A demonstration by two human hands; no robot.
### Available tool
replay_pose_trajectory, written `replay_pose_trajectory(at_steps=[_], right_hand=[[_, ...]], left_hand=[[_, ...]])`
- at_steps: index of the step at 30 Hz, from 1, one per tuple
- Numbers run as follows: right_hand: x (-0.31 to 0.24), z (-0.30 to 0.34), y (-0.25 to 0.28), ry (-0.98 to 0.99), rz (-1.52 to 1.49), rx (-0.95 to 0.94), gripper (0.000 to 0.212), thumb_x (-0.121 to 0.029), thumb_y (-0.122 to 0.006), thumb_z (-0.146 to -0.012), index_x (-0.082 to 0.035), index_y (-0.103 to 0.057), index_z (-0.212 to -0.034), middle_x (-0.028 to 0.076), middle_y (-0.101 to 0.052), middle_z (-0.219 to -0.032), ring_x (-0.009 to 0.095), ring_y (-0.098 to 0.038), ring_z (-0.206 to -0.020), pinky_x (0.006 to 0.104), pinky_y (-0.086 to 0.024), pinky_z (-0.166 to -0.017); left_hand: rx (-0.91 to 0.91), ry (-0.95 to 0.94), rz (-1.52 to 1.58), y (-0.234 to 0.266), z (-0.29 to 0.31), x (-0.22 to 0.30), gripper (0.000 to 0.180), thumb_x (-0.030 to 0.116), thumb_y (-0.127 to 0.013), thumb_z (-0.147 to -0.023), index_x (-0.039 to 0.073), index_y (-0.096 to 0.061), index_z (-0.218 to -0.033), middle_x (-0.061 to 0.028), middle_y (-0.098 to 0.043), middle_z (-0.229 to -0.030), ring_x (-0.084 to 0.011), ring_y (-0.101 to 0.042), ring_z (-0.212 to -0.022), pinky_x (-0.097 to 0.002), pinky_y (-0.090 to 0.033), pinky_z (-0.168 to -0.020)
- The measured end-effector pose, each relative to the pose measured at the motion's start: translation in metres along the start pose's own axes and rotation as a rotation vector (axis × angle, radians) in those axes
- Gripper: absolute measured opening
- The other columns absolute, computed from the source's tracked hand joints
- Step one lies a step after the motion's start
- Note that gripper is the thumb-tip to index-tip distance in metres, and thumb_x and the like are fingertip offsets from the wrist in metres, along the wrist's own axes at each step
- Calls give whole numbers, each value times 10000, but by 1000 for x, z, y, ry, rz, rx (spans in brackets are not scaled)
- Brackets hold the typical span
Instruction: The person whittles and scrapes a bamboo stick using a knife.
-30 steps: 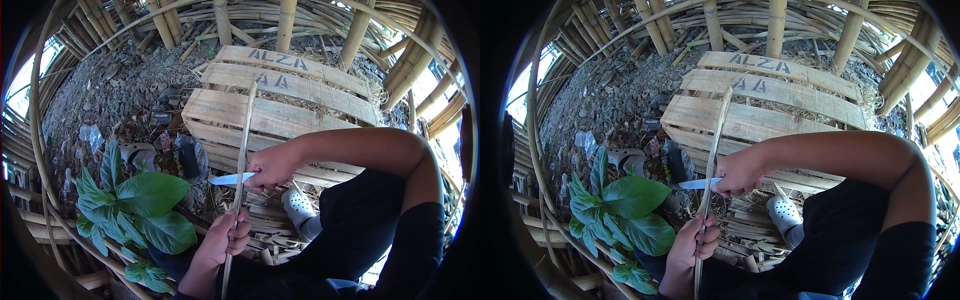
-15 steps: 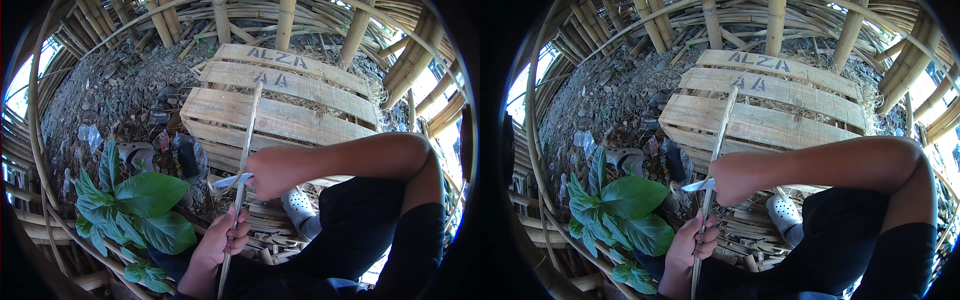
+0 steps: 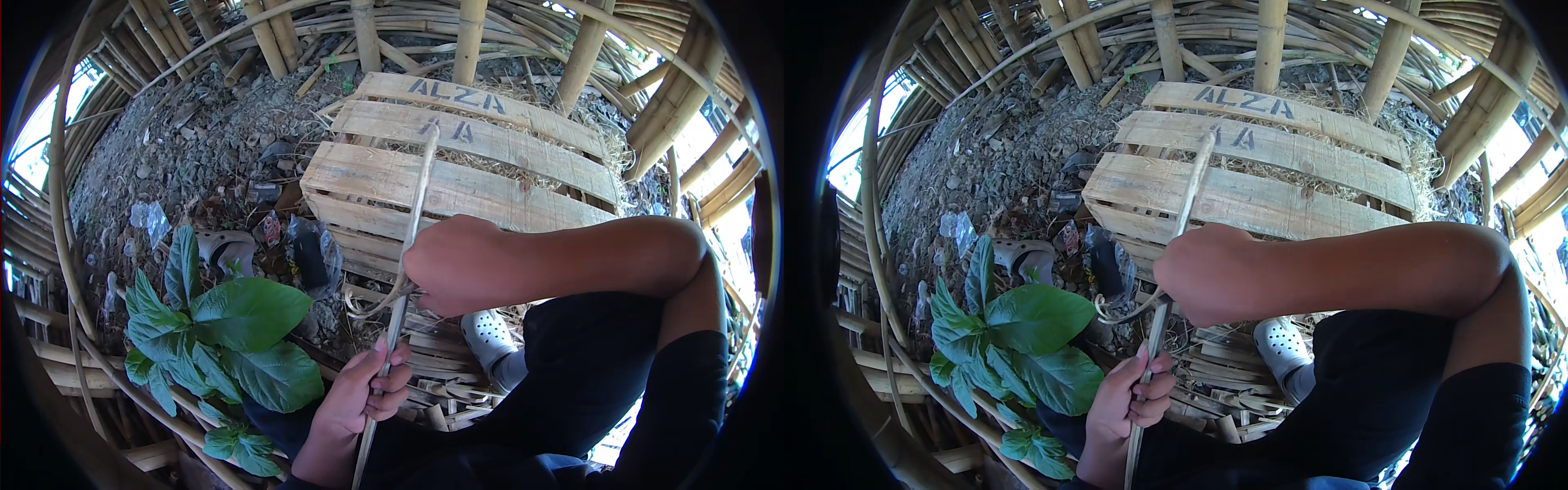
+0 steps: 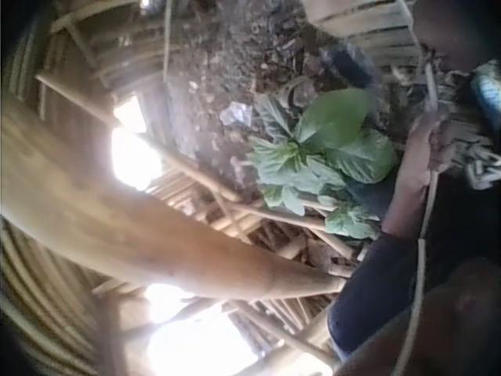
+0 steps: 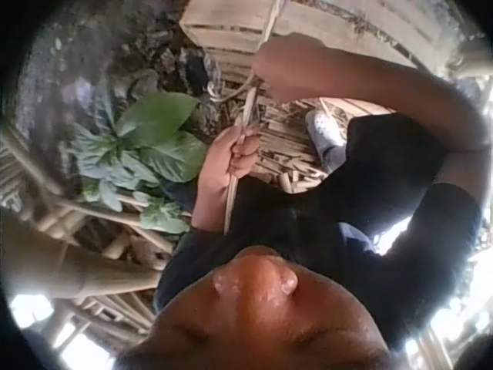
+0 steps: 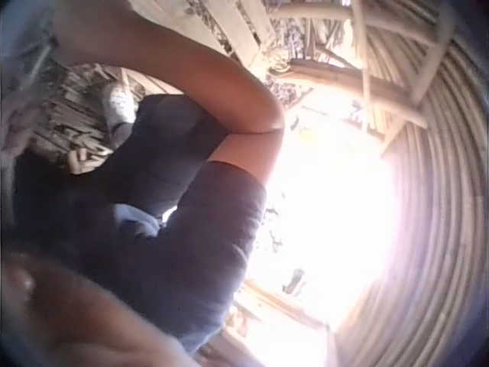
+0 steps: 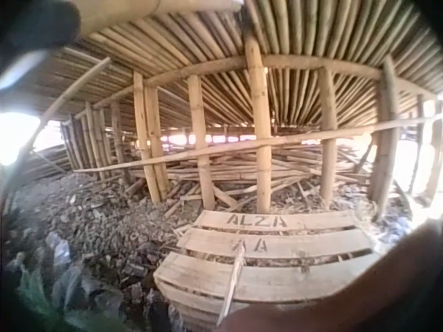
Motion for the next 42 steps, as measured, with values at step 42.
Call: replay_pose_trajectory(at_steps=[42], right_hand=[[33,34,10,-16,-253,-64,252,-225,-545,-929,21,-522,-879,172,-586,-777,342,-606,-784,437,-459,-700]], left_hand=[[-239,3,439,-5,0,14,273,380,-336,-1020,141,-403,-908,46,-318,-635,-33,-226,-432,-190,-162,-332]])
Point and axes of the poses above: each hand's wrist, its own z-axis away from the middle knuckle, its own y-axis out of the back of the hand, x = y × z, the point moved 10 cm from there along -z, towards the middle knuckle
